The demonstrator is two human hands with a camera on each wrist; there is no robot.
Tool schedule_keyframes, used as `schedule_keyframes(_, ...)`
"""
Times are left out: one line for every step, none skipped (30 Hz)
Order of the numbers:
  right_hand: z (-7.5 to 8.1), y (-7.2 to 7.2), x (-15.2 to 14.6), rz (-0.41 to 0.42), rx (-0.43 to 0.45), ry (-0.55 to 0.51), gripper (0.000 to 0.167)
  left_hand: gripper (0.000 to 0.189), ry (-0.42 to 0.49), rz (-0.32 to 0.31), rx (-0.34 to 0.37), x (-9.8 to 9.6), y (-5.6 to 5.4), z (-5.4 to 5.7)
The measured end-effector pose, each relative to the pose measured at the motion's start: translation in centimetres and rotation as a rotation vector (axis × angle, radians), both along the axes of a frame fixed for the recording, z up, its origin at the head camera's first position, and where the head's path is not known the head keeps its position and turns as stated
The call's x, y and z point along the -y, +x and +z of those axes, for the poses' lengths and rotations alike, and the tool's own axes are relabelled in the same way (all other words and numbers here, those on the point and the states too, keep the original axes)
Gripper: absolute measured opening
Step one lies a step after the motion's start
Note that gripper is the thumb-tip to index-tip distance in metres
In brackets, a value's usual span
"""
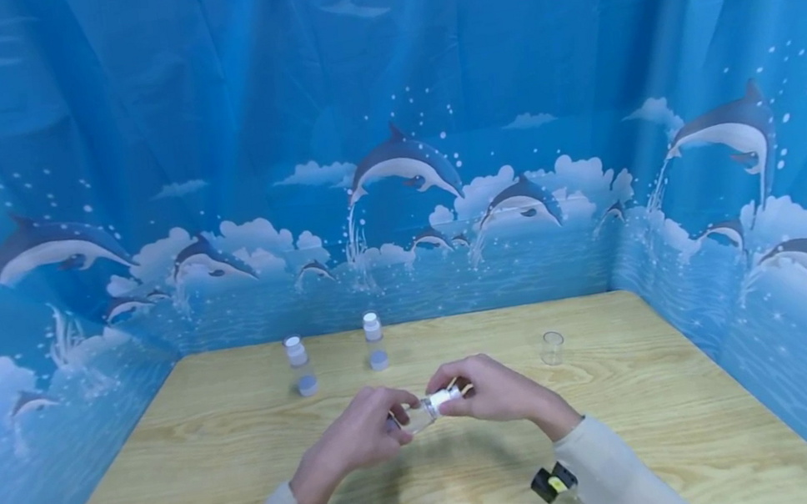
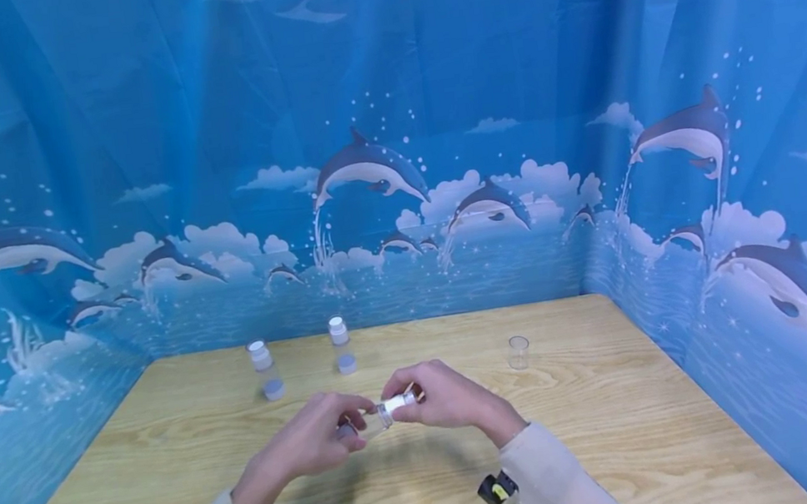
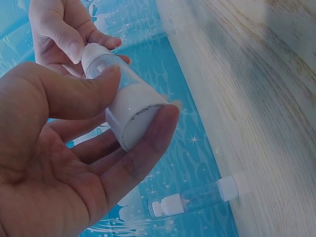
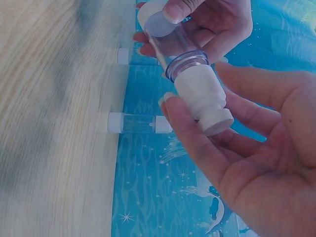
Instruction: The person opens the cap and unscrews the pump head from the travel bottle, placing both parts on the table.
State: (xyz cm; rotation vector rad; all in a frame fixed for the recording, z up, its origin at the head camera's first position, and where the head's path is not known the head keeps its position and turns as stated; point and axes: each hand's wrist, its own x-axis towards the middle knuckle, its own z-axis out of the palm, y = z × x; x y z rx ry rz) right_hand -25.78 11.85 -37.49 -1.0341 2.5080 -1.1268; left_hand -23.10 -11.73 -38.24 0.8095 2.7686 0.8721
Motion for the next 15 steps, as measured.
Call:
schedule_keyframes(0.0,-0.01,-0.04,0.003,0.001,0.001,0.024,0.046,0.002,-0.002,-0.002,-0.01,0.02,0.01)
schedule_keyframes(-0.01,-0.01,-0.07,0.007,0.002,0.002,0.024,0.046,0.003,-0.003,-0.005,0.0,0.02,-0.02)
schedule_keyframes(-0.04,-0.05,-0.11,0.01,0.001,0.002,0.025,0.046,0.002,-0.002,-0.005,0.0,0.02,-0.06)
schedule_keyframes(-0.06,-0.07,-0.13,0.011,0.001,0.001,0.025,0.046,0.001,-0.001,-0.005,0.0,0.02,-0.06)
schedule_keyframes(-0.07,-0.1,-0.15,0.013,0.0,0.0,0.026,0.046,-0.001,0.002,-0.004,0.0,0.05,-0.07)
schedule_keyframes(-0.08,-0.11,-0.17,0.014,-0.003,0.001,0.026,0.046,-0.003,0.003,-0.004,0.01,0.04,-0.06)
schedule_keyframes(-0.09,-0.12,-0.19,0.013,-0.009,0.003,0.027,0.046,-0.002,0.005,-0.002,0.0,0.07,-0.05)
schedule_keyframes(-0.1,-0.14,-0.2,0.01,-0.016,0.006,0.027,0.045,-0.001,0.004,-0.002,0.0,0.08,-0.04)
schedule_keyframes(-0.1,-0.16,-0.22,0.005,-0.022,0.008,0.027,0.045,0.002,0.004,-0.001,0.0,0.1,-0.02)
schedule_keyframes(-0.06,-0.15,-0.25,0.0,-0.025,0.007,0.027,0.045,0.005,0.004,-0.002,0.0,0.11,0.0)
schedule_keyframes(-0.04,-0.15,-0.28,-0.006,-0.026,0.006,0.028,0.046,0.005,0.004,-0.004,0.0,0.13,0.02)
schedule_keyframes(-0.01,-0.16,-0.31,-0.012,-0.021,0.001,0.028,0.046,0.005,0.004,-0.002,0.0,0.13,0.04)
schedule_keyframes(0.01,-0.16,-0.34,-0.018,-0.009,-0.004,0.028,0.046,0.005,0.005,0.001,-0.01,0.15,0.04)
schedule_keyframes(0.04,-0.15,-0.35,-0.022,0.011,-0.011,0.028,0.046,0.002,0.007,0.003,-0.02,0.15,0.09)
schedule_keyframes(0.07,-0.13,-0.36,-0.022,0.036,-0.022,0.029,0.047,-0.002,0.01,0.008,-0.02,0.15,0.11)
